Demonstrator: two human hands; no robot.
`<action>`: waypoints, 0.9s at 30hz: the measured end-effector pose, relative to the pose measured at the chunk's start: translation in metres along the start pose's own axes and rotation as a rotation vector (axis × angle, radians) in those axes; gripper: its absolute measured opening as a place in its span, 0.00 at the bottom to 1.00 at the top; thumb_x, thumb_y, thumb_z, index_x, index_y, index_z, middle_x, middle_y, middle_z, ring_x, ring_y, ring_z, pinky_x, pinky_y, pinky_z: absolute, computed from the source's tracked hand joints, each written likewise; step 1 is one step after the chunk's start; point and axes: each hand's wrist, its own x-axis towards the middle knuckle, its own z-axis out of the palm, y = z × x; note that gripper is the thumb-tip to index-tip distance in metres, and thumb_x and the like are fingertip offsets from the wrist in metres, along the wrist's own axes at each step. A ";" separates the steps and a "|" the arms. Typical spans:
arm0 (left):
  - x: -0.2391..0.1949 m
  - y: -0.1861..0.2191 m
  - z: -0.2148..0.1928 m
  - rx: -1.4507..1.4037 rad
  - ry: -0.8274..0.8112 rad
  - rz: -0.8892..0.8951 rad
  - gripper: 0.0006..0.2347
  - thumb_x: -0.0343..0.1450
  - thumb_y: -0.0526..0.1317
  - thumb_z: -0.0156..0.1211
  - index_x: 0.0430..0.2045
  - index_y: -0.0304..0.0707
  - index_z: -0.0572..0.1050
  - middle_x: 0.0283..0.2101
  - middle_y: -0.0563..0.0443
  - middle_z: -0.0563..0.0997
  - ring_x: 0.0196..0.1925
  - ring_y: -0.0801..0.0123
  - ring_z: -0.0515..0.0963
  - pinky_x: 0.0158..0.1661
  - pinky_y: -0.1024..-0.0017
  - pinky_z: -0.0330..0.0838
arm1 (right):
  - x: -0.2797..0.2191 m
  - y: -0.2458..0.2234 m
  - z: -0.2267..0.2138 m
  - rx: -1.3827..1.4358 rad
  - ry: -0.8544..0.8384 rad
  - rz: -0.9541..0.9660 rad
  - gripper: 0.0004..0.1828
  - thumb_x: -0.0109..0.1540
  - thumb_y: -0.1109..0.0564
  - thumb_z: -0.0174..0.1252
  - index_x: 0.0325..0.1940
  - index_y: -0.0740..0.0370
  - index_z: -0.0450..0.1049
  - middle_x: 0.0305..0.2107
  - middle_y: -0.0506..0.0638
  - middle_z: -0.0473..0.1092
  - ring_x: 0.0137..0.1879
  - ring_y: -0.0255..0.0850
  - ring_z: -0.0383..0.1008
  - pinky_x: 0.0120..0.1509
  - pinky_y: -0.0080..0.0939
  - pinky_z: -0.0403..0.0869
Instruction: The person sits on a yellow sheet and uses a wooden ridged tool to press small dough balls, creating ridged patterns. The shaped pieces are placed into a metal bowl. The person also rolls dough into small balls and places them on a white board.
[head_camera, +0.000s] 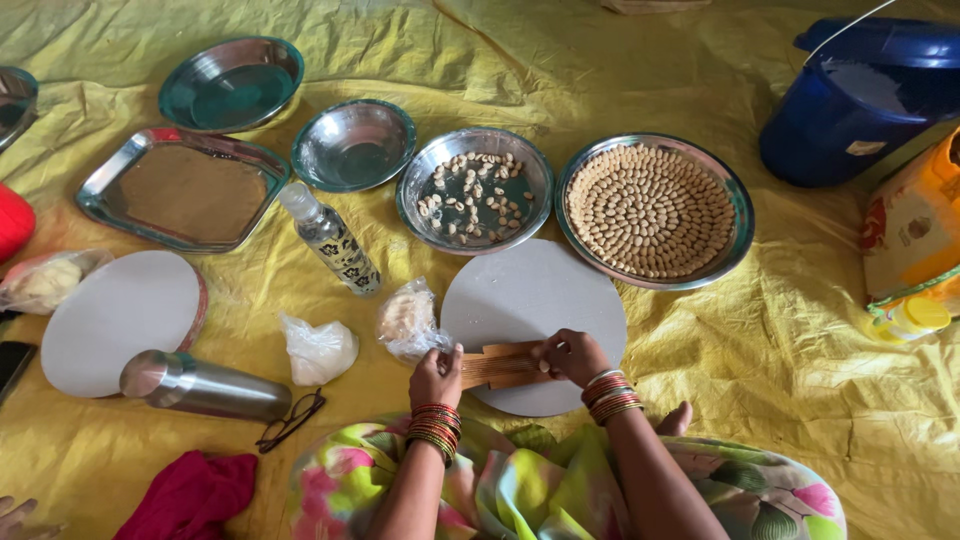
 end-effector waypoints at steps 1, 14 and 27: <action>0.001 -0.003 0.002 0.020 -0.012 -0.005 0.19 0.70 0.57 0.59 0.28 0.38 0.78 0.32 0.45 0.84 0.36 0.54 0.84 0.42 0.59 0.76 | -0.005 -0.005 0.004 -0.131 0.025 -0.025 0.14 0.57 0.54 0.72 0.36 0.66 0.77 0.24 0.54 0.77 0.28 0.38 0.77 0.32 0.38 0.76; 0.026 -0.034 0.032 0.108 -0.117 -0.117 0.15 0.68 0.54 0.62 0.38 0.45 0.82 0.42 0.47 0.86 0.47 0.54 0.84 0.50 0.59 0.76 | -0.006 -0.011 -0.019 -0.436 -0.105 -0.018 0.07 0.58 0.55 0.65 0.37 0.59 0.83 0.29 0.50 0.82 0.35 0.41 0.84 0.45 0.38 0.80; 0.012 -0.020 0.041 -0.585 -0.440 -0.106 0.21 0.74 0.57 0.56 0.35 0.32 0.73 0.24 0.44 0.77 0.24 0.57 0.79 0.27 0.62 0.78 | -0.029 -0.065 0.010 0.219 -0.174 -0.446 0.22 0.59 0.68 0.57 0.58 0.63 0.76 0.50 0.52 0.79 0.45 0.44 0.79 0.55 0.41 0.81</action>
